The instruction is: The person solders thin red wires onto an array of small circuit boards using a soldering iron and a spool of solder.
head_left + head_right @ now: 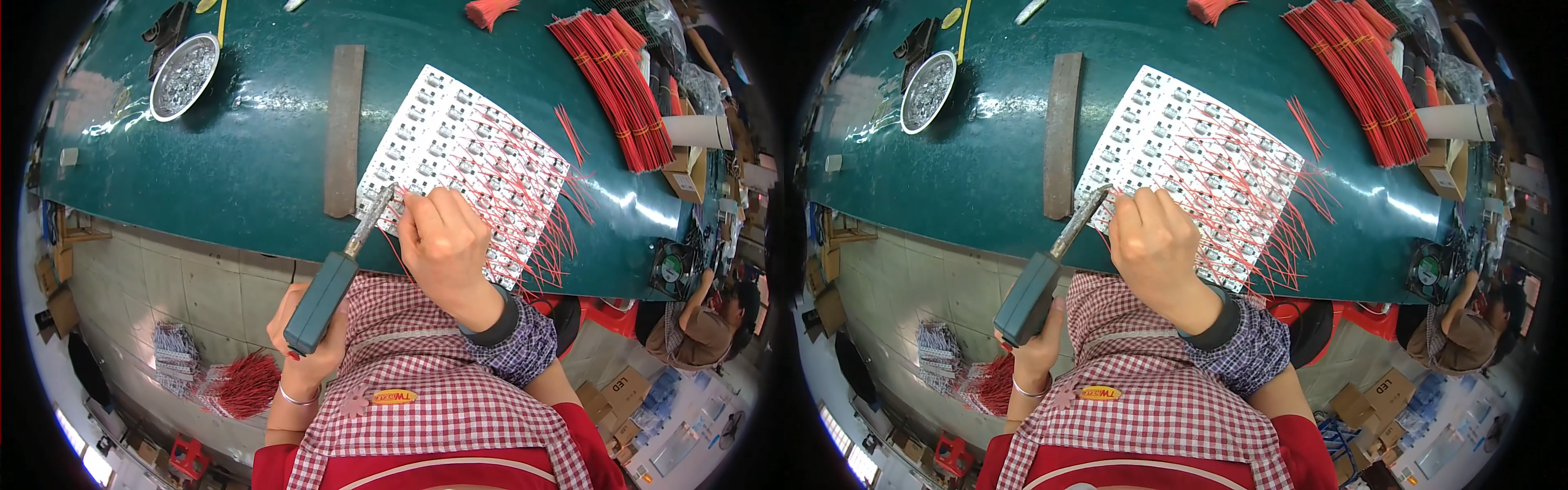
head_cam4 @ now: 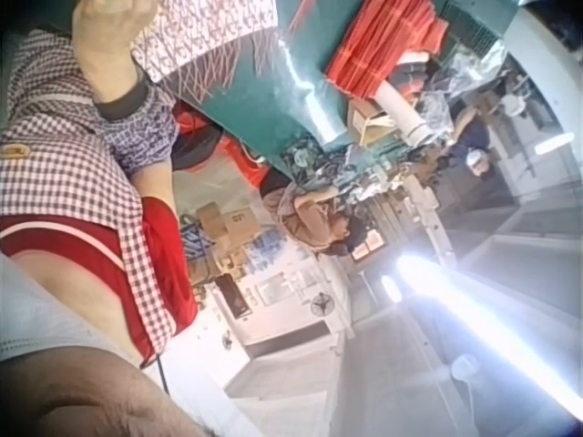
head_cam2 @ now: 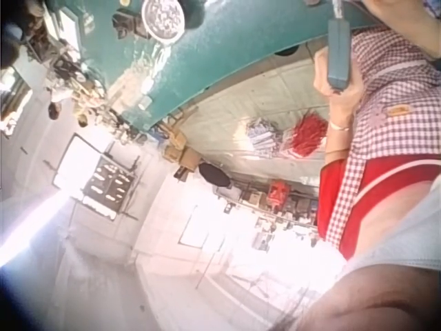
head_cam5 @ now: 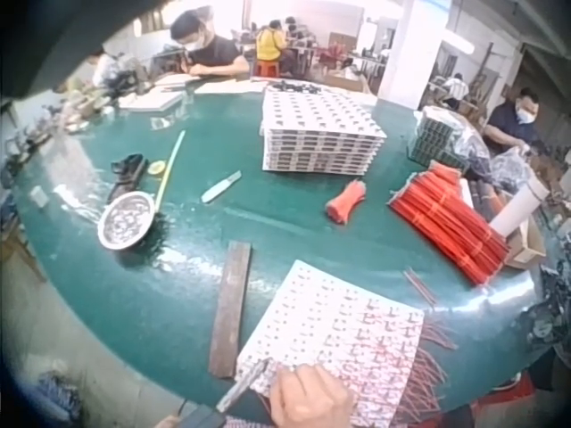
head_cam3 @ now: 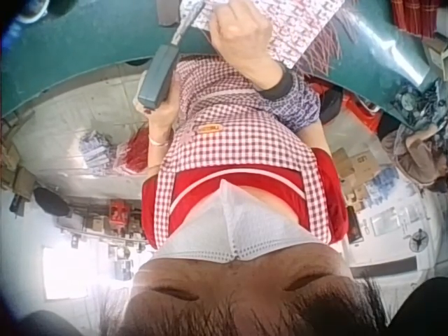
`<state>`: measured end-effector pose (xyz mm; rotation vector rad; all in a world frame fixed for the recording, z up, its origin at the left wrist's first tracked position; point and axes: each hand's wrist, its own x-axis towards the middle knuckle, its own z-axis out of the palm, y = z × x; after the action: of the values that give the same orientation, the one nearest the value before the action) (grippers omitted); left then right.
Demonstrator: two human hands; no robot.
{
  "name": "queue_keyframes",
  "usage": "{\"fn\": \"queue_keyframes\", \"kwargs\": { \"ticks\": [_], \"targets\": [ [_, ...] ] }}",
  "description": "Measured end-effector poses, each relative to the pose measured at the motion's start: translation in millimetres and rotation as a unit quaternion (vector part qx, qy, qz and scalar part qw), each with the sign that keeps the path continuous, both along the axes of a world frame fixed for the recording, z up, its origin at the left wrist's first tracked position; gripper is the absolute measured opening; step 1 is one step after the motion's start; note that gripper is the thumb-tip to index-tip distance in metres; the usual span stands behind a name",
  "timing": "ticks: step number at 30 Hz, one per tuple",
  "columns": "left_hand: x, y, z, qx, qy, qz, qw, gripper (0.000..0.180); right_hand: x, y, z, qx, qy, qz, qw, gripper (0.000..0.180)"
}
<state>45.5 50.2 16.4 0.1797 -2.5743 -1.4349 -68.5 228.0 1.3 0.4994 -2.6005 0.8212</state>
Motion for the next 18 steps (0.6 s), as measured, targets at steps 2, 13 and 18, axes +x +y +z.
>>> {"fn": "queue_keyframes", "kwargs": {
  "ticks": [2,13,18],
  "targets": [
    [-0.3,-0.4,0.1,-0.003,0.000,-0.002,1.000,0.017,-0.1,0.2,-0.2,0.002,-0.001,0.003,1.000,0.016],
    [11.0,-3.5,-6.9,0.005,0.009,0.012,1.000,0.022,0.8,1.0,0.7,0.002,-0.008,0.003,1.000,0.015],
    [7.8,-2.9,-4.7,0.009,0.011,0.012,1.000,0.025,4.5,8.4,7.1,0.014,-0.024,0.007,1.000,0.015]
  ]
}}
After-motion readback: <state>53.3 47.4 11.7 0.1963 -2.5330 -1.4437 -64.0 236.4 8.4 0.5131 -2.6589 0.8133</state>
